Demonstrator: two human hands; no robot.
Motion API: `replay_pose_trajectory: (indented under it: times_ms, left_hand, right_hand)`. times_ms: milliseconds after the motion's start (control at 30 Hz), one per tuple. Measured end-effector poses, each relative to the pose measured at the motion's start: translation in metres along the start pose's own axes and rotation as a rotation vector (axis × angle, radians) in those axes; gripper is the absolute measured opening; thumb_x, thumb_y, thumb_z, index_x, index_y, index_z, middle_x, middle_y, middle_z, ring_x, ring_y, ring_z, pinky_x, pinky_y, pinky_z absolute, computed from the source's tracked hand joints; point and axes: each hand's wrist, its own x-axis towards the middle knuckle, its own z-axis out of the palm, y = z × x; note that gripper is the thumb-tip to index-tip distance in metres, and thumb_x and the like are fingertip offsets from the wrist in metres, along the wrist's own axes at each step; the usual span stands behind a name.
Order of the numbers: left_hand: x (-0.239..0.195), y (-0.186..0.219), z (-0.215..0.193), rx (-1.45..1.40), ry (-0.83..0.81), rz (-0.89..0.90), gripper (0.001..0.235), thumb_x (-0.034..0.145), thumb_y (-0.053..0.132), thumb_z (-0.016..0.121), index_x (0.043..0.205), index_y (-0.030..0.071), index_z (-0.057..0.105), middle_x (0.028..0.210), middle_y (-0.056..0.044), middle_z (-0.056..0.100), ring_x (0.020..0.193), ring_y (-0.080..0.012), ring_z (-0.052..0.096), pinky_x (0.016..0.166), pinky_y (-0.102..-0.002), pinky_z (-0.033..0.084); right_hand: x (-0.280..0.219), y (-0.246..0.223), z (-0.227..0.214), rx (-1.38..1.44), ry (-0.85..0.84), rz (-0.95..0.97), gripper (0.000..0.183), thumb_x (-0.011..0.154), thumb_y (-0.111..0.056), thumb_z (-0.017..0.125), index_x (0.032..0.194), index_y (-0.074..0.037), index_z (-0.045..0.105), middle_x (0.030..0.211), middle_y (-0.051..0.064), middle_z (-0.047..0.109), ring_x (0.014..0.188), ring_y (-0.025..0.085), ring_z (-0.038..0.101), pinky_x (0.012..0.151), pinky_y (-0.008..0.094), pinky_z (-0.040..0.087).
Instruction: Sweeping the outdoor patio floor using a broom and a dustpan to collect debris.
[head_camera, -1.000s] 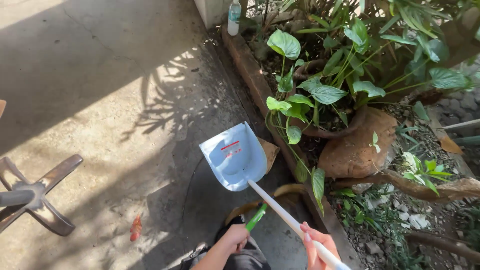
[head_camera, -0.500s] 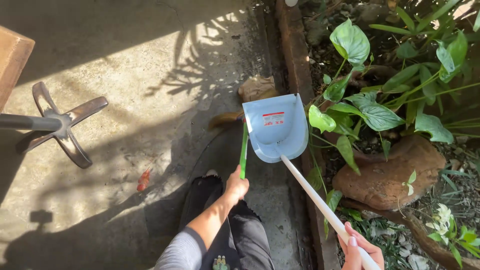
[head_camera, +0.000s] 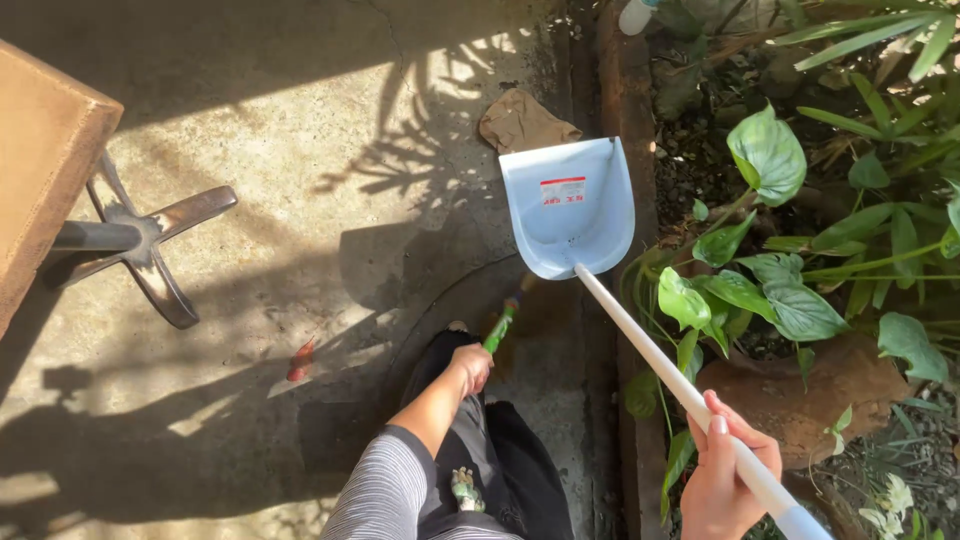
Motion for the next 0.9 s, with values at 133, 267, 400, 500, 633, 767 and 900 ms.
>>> replay_pose_trajectory:
  times_ms: [133,267,400,500,633,767,900]
  left_hand:
    - [-0.109,0.048,0.018,0.165,0.237,0.189,0.048,0.082,0.005,0.058,0.128,0.015,0.045,0.07,-0.017,0.059,0.041,-0.028,0.053,0.037,-0.042,0.038]
    - [-0.209,0.042,0.044,0.357,0.259,0.15,0.083,0.085,0.005,0.054,0.159,0.036,0.032,0.09,-0.013,0.069,0.05,-0.0251,0.063,0.044,-0.039,0.049]
    - [-0.174,0.012,0.011,-0.135,-0.098,-0.053,0.093,0.083,-0.001,0.057,0.161,0.041,0.029,0.062,-0.005,0.046,0.041,-0.0151,0.04,0.037,-0.032,0.031]
    - [-0.082,0.014,-0.018,-0.417,-0.14,-0.189,0.078,0.089,-0.002,0.065,0.158,0.022,0.038,0.065,-0.001,0.054,0.045,-0.0076,0.047,0.041,-0.022,0.038]
    - [-0.038,0.04,-0.017,-0.539,-0.157,-0.133,0.075,0.089,0.0,0.071,0.155,-0.001,0.035,0.067,-0.002,0.058,0.044,-0.0071,0.052,0.037,-0.021,0.039]
    - [-0.046,0.021,-0.013,0.27,0.548,0.502,0.069,0.083,0.01,0.064,0.151,0.007,0.047,0.094,-0.019,0.075,0.064,-0.0254,0.071,0.056,-0.032,0.051]
    - [-0.208,0.044,-0.017,-0.103,0.383,0.255,0.071,0.088,0.008,0.055,0.155,0.024,0.037,0.066,-0.016,0.06,0.043,-0.0231,0.048,0.041,-0.038,0.038]
  right_hand:
    - [0.019,-0.014,0.033,0.029,-0.065,-0.05,0.014,0.11,-0.001,0.057,0.111,0.009,0.047,0.127,0.032,0.063,0.126,0.038,0.067,0.105,0.049,0.062]
    - [0.037,-0.019,0.056,0.049,-0.02,-0.079,0.015,0.11,-0.002,0.059,0.112,0.008,0.048,0.128,0.032,0.063,0.126,0.038,0.067,0.104,0.048,0.06]
    - [0.045,-0.025,0.067,0.064,-0.048,-0.095,0.016,0.11,-0.003,0.06,0.11,0.008,0.048,0.128,0.033,0.063,0.126,0.039,0.068,0.103,0.047,0.058]
    - [0.058,-0.017,0.068,0.114,-0.116,-0.116,0.02,0.111,-0.003,0.062,0.111,0.009,0.047,0.13,0.033,0.061,0.128,0.038,0.066,0.106,0.046,0.057]
    - [0.072,0.005,0.061,0.139,-0.164,-0.101,0.023,0.108,-0.006,0.062,0.109,0.009,0.046,0.126,0.032,0.063,0.121,0.036,0.068,0.102,0.046,0.057]
    - [0.084,0.018,0.063,0.033,-0.234,-0.101,0.026,0.107,-0.009,0.065,0.11,0.012,0.05,0.123,0.029,0.066,0.118,0.032,0.069,0.103,0.043,0.06]
    - [0.111,0.04,0.072,0.044,-0.43,-0.09,0.023,0.105,-0.009,0.064,0.108,0.011,0.053,0.121,0.025,0.068,0.112,0.025,0.069,0.099,0.034,0.059]
